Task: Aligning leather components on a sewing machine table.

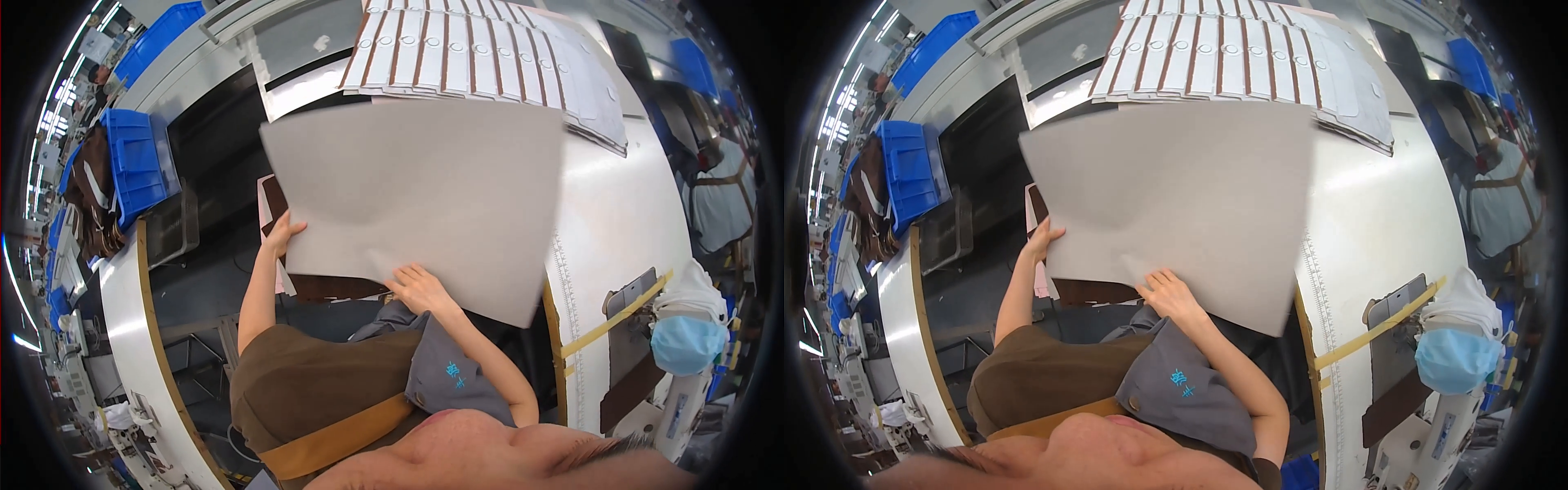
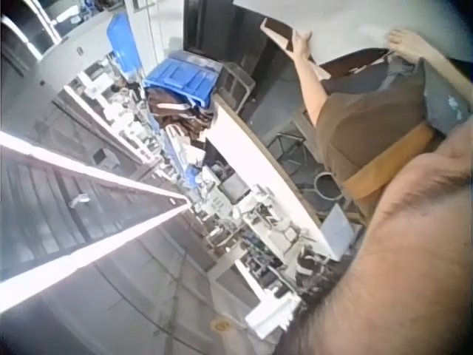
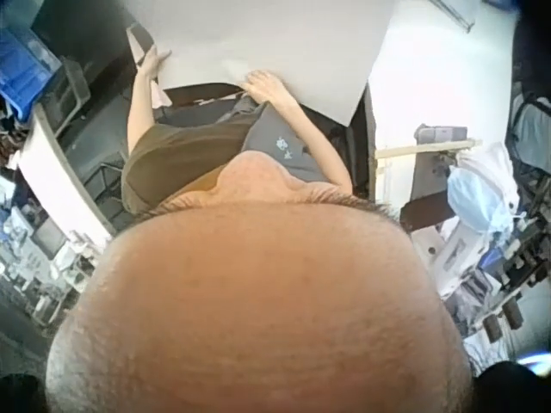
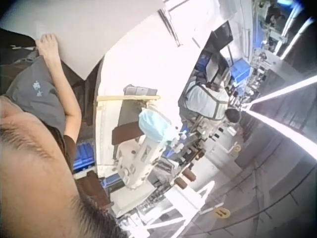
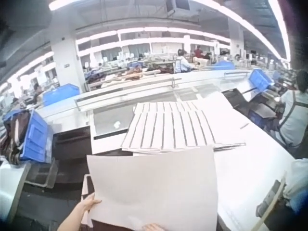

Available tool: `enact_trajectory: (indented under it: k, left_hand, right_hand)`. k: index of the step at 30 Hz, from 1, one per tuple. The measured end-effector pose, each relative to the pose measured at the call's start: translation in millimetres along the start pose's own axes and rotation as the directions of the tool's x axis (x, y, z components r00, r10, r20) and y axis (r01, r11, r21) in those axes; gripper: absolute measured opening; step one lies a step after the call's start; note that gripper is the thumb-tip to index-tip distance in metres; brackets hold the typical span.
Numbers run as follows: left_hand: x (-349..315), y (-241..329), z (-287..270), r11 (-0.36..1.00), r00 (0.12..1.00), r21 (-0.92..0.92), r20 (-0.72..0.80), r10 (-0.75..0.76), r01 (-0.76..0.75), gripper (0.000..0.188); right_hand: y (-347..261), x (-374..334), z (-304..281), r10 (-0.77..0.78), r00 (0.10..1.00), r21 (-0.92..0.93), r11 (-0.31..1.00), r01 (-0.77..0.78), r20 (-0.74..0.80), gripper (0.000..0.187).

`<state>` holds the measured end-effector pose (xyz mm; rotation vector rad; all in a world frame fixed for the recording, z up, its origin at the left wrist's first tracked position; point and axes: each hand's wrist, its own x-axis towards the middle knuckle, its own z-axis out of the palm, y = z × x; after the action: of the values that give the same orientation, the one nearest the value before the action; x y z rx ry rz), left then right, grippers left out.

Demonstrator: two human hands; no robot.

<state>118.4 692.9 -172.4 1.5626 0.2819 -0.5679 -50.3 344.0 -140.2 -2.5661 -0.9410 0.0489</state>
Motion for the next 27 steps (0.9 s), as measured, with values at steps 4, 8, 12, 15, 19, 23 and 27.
enact_trajectory:
  k: [4,8,12,15,19,23,27]
  left_hand:
    - [-32,-77,-65,0.991,0.951,-0.014,-0.279,-0.133,0.134,0.054]
    - [-30,-94,-78,0.976,0.897,0.039,-0.405,-0.180,0.214,0.049]
    - [-29,-123,-131,0.953,0.875,0.236,-0.482,-0.053,0.188,0.056]
    - [-2,-126,-107,0.906,0.855,0.365,-0.518,0.006,0.215,0.060]
    - [-19,-107,-107,0.888,0.845,0.371,-0.534,-0.036,0.273,0.067]
    - [-30,-78,-57,0.793,0.758,0.473,-0.652,0.023,0.383,0.077]
    - [-12,-29,11,0.244,0.811,0.962,-0.238,0.534,0.122,0.067]
  right_hand:
    - [8,-30,-5,0.243,0.960,-0.011,0.969,-0.247,-0.136,0.034]
    - [26,-50,-25,0.314,0.934,-0.143,0.930,-0.339,-0.171,0.029]
    - [13,-36,-35,0.261,0.942,-0.060,0.959,-0.279,-0.209,0.025]
    - [15,-39,-34,0.240,0.951,-0.045,0.966,-0.253,-0.196,0.024]
    - [10,-34,-37,0.198,0.956,-0.036,0.977,-0.210,-0.217,0.022]
    - [10,-38,-35,0.186,0.952,-0.060,0.977,-0.206,-0.242,0.021]
    - [-15,-33,-64,0.152,0.965,-0.040,0.986,-0.164,-0.214,0.021]
